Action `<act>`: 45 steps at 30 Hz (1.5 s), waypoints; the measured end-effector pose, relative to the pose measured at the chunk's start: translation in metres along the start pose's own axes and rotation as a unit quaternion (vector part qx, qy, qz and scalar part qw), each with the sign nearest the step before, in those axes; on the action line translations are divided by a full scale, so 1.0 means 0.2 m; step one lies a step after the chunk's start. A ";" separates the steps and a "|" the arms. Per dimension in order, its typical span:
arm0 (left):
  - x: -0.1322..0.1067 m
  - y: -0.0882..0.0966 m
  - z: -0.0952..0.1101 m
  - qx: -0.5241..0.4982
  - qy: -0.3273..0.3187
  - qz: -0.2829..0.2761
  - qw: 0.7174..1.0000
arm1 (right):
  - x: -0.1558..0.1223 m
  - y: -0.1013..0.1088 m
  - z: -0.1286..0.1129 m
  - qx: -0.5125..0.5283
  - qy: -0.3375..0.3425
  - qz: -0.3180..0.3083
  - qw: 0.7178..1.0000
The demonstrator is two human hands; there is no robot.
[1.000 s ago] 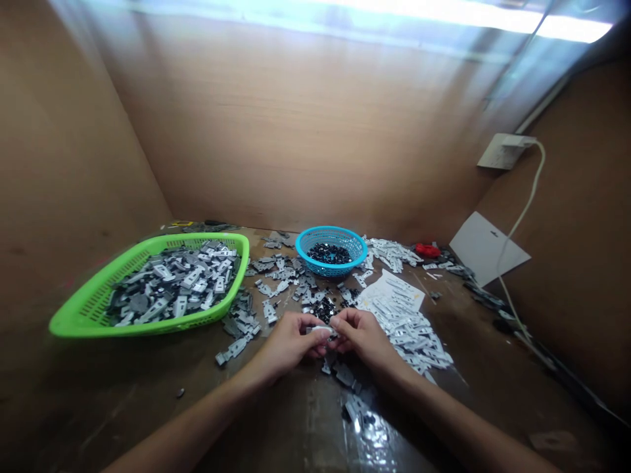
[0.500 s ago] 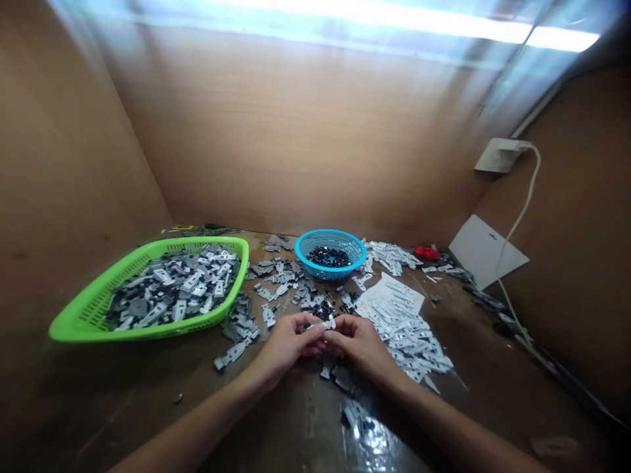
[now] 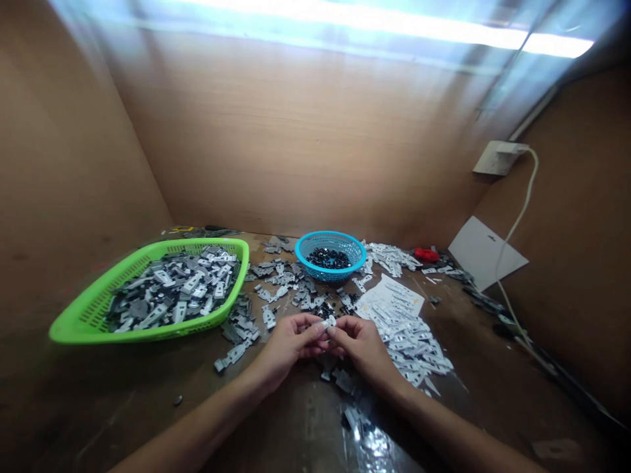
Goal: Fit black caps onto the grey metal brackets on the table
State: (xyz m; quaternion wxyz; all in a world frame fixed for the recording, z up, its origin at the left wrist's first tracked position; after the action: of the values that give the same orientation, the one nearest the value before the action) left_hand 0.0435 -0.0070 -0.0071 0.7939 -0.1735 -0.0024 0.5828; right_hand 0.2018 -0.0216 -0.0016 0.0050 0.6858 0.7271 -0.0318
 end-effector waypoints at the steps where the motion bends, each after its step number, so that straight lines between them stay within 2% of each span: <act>1: 0.00 0.00 0.00 0.010 -0.004 0.003 1.000 | 0.00 0.00 0.00 0.005 -0.006 -0.007 1.000; 6: 0.00 0.00 0.02 0.063 -0.017 0.005 0.998 | 0.03 0.03 0.00 0.011 -0.034 -0.033 0.999; 12: -0.01 -0.01 0.01 0.120 -0.034 -0.012 0.992 | 0.04 0.07 0.01 -0.016 -0.018 -0.047 0.999; 15: -0.01 -0.03 0.01 0.137 -0.063 -0.002 0.989 | 0.01 0.05 -0.01 -0.058 0.031 -0.039 0.997; 18: -0.03 -0.04 0.03 0.146 -0.108 0.017 0.983 | -0.02 0.02 -0.03 -0.125 0.112 0.028 0.985; 20: -0.04 -0.05 0.04 0.159 -0.136 0.027 0.977 | -0.04 0.00 -0.04 -0.152 0.144 0.058 0.976; 23: -0.06 -0.06 0.08 0.234 -0.173 0.038 0.956 | -0.05 -0.02 -0.05 -0.185 0.157 0.045 0.969; 25: -0.08 -0.06 0.13 0.318 -0.211 0.063 0.922 | -0.04 0.00 -0.06 -0.205 0.170 0.036 0.963; 28: -0.09 0.00 0.25 0.425 -0.296 0.150 0.842 | -0.02 0.06 -0.08 -0.212 0.208 0.067 0.953; 31: -0.10 0.16 0.41 0.495 -0.345 0.275 0.749 | 0.01 0.13 -0.09 -0.208 0.233 0.127 0.941; 33: -0.10 0.31 0.50 0.551 -0.331 0.362 0.675 | 0.03 0.16 -0.09 -0.206 0.232 0.152 0.938; 35: -0.12 0.44 0.55 0.609 -0.316 0.403 0.606 | 0.04 0.18 -0.08 -0.206 0.232 0.160 0.937; 36: -0.13 0.49 0.55 0.628 -0.323 0.398 0.585 | 0.04 0.18 -0.08 -0.206 0.234 0.160 0.936; 38: -0.16 0.53 0.51 0.651 -0.334 0.365 0.576 | 0.04 0.18 -0.07 -0.207 0.243 0.157 0.935; 41: -0.21 0.52 0.42 0.694 -0.324 0.266 0.585 | 0.04 0.17 -0.07 -0.213 0.248 0.150 0.933; 45: -0.25 0.51 0.36 0.737 -0.313 0.229 0.553 | 0.03 0.17 -0.08 -0.217 0.254 0.150 0.930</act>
State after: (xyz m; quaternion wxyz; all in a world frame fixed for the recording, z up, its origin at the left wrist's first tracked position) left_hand -0.0824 -0.0076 0.0419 0.4332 0.6712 0.2194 0.5601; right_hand 0.2350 -0.0136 0.0127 -0.0262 0.7541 0.5818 0.3036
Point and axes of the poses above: each hand's wrist, its own x-axis towards the middle knuckle, its own y-axis out of the back of the hand, z = x × y, the point moved 1 cm from there along x, towards the middle knuckle, and after that the axes turned 7 degrees about z, right-handed, at the moved point
